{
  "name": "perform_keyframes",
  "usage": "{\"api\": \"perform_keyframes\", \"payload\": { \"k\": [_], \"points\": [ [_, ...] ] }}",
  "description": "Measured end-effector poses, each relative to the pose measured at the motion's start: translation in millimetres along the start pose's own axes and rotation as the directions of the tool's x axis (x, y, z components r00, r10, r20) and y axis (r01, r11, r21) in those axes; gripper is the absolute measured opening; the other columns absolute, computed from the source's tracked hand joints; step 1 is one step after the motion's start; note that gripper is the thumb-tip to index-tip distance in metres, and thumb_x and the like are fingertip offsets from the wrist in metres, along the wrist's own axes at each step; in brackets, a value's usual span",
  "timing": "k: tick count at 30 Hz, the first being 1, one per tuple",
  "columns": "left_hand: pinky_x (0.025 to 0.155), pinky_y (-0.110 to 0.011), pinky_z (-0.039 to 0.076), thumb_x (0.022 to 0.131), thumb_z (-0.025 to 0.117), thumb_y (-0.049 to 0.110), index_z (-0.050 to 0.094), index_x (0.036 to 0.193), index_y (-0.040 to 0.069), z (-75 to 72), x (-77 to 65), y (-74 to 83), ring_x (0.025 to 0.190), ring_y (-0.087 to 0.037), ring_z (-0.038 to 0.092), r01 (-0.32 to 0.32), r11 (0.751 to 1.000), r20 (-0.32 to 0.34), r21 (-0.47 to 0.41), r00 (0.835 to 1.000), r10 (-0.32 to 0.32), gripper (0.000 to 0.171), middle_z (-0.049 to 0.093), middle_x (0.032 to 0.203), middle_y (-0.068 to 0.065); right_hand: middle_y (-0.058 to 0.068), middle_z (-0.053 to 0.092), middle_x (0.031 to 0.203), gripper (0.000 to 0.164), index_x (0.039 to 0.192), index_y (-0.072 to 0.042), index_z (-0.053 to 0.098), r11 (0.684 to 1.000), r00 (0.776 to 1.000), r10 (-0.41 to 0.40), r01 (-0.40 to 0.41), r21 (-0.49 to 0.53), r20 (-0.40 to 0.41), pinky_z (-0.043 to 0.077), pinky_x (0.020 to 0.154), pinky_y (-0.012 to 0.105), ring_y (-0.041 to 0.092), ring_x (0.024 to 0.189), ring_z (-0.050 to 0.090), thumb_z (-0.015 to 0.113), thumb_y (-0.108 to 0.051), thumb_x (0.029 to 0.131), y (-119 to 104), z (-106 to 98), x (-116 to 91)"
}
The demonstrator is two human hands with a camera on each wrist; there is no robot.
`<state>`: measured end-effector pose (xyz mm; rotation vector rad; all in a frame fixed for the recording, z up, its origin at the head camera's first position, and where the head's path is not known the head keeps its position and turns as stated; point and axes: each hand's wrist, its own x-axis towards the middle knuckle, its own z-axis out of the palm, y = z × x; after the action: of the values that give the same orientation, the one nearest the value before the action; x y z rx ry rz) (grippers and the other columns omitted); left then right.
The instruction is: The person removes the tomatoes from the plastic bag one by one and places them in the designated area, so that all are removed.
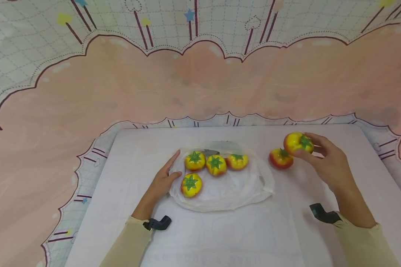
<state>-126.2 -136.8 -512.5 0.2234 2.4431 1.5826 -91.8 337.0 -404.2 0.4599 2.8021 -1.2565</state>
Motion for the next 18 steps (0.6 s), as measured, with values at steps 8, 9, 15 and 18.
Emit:
{"api": "perform_keyframes", "payload": {
  "k": [8, 9, 15, 18],
  "points": [
    [0.129, -0.05, 0.019, 0.099, 0.057, 0.018, 0.029, 0.155, 0.055, -0.1, 0.1, 0.6, 0.158, -0.015, 0.019, 0.01, 1.0, 0.0, 0.003, 1.0, -0.01, 0.072, 0.024, 0.168, 0.017, 0.018, 0.018, 0.17, 0.078, 0.161, -0.043, 0.024, 0.99, 0.992, 0.126, -0.126, 0.07, 0.003, 0.037, 0.11, 0.072, 0.05, 0.148, 0.029, 0.058, -0.064, 0.094, 8.8, 0.4, 5.8],
    [0.129, -0.05, 0.019, 0.099, 0.057, 0.018, 0.029, 0.154, 0.055, -0.2, 0.0, 0.7, 0.158, -0.015, 0.019, 0.012, 1.0, 0.001, 0.003, 1.0, -0.012, 0.072, 0.023, 0.168, 0.017, 0.018, 0.017, 0.17, 0.079, 0.161, -0.044, 0.023, 0.988, 0.991, 0.137, -0.137, 0.077, 0.007, 0.037, 0.11, 0.072, 0.05, 0.148, 0.029, 0.058, -0.065, 0.093, 10.3, 0.3, 6.5],
    [0.128, -0.051, 0.019, 0.099, 0.057, 0.017, 0.029, 0.155, 0.055, 0.3, -0.2, 1.1, 0.158, -0.016, 0.019, 0.012, 1.0, -0.004, 0.01, 1.0, -0.012, 0.072, 0.023, 0.168, 0.016, 0.017, 0.013, 0.172, 0.082, 0.162, -0.043, 0.021, 0.976, 0.984, 0.179, -0.18, 0.125, 0.02, 0.046, 0.112, 0.048, 0.049, 0.15, 0.027, 0.058, -0.066, 0.092, 22.0, 1.5, 12.4],
    [0.128, -0.052, 0.019, 0.099, 0.056, 0.017, 0.029, 0.156, 0.053, 0.8, -0.4, 1.7, 0.158, -0.018, 0.02, 0.013, 1.0, -0.009, 0.015, 1.0, -0.013, 0.073, 0.024, 0.169, 0.014, 0.018, 0.012, 0.171, 0.084, 0.163, -0.04, 0.02, 0.97, 0.98, 0.197, -0.198, 0.142, 0.02, 0.055, 0.096, 0.025, 0.049, 0.15, 0.026, 0.058, -0.065, 0.092, 27.1, 2.1, 15.2]
  ]
}}
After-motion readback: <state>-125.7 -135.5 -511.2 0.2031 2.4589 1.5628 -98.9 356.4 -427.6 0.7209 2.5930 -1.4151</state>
